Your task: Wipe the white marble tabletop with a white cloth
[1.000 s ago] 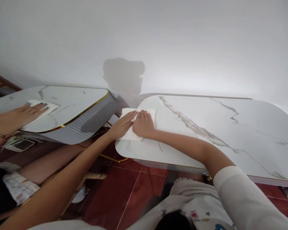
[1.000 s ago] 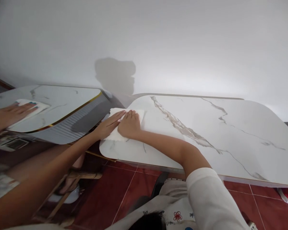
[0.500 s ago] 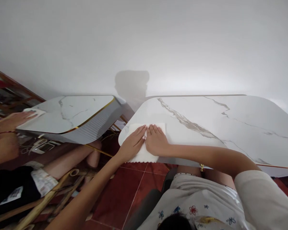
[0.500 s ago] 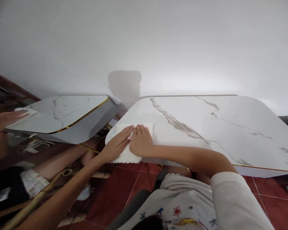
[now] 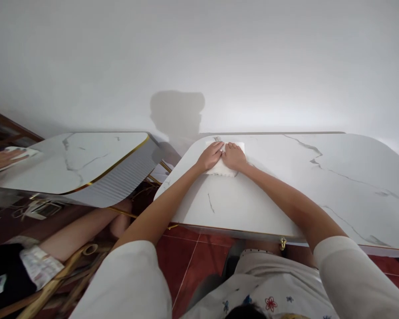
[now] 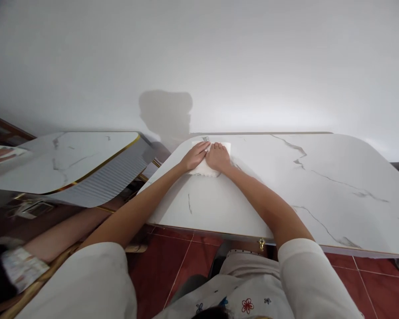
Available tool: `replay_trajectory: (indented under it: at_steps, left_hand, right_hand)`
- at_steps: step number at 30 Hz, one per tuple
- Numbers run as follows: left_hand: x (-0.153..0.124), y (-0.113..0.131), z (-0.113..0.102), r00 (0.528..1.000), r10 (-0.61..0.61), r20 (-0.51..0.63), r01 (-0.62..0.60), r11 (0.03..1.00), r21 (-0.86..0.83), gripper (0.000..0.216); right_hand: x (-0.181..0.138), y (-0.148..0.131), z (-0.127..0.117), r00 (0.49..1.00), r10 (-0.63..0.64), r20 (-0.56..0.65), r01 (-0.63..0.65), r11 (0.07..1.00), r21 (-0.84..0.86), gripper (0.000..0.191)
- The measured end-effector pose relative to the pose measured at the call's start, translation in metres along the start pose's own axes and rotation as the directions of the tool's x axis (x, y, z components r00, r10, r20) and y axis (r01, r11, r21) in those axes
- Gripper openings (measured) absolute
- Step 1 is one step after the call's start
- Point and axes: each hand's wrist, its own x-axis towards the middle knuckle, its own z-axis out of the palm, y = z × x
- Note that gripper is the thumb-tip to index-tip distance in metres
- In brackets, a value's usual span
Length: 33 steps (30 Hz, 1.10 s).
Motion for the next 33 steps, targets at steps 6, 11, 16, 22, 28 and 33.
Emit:
replay_trajectory:
  at_steps: [6,11,16,22,28,33]
  left_hand:
    - [0.051,-0.026,0.006,0.997,-0.065,0.036,0.067,0.996,-0.05,0.055]
    - [0.084,-0.042,0.007,0.996,-0.081,0.032,0.083,0.995,-0.062,0.055]
    - [0.101,-0.056,0.01,0.995,-0.095,0.021,0.096,0.994,-0.059,0.05]
    - [0.089,-0.063,0.012,0.997,0.041,0.071,-0.046,0.996,0.071,0.053]
    - [0.024,-0.055,0.0,0.973,0.21,0.091,-0.222,0.965,0.142,0.053]
    - [-0.053,-0.028,-0.02,0.987,0.136,0.082,-0.147,0.977,0.155,0.056]
  right_hand:
    - [0.055,0.026,0.012,1.0,0.011,-0.03,-0.011,1.0,-0.002,0.052]
    - [0.092,0.038,0.013,0.997,0.032,-0.067,-0.031,0.999,0.006,0.048]
    - [0.109,0.039,0.01,0.994,0.101,-0.044,-0.101,0.995,-0.001,0.044]
    - [0.095,0.034,0.015,0.995,0.022,-0.092,-0.03,0.997,-0.078,0.048]
    - [0.043,-0.002,0.024,0.996,0.04,-0.084,-0.047,0.996,-0.076,0.054]
    - [-0.018,-0.048,0.024,0.996,-0.003,-0.087,-0.002,0.999,-0.048,0.055]
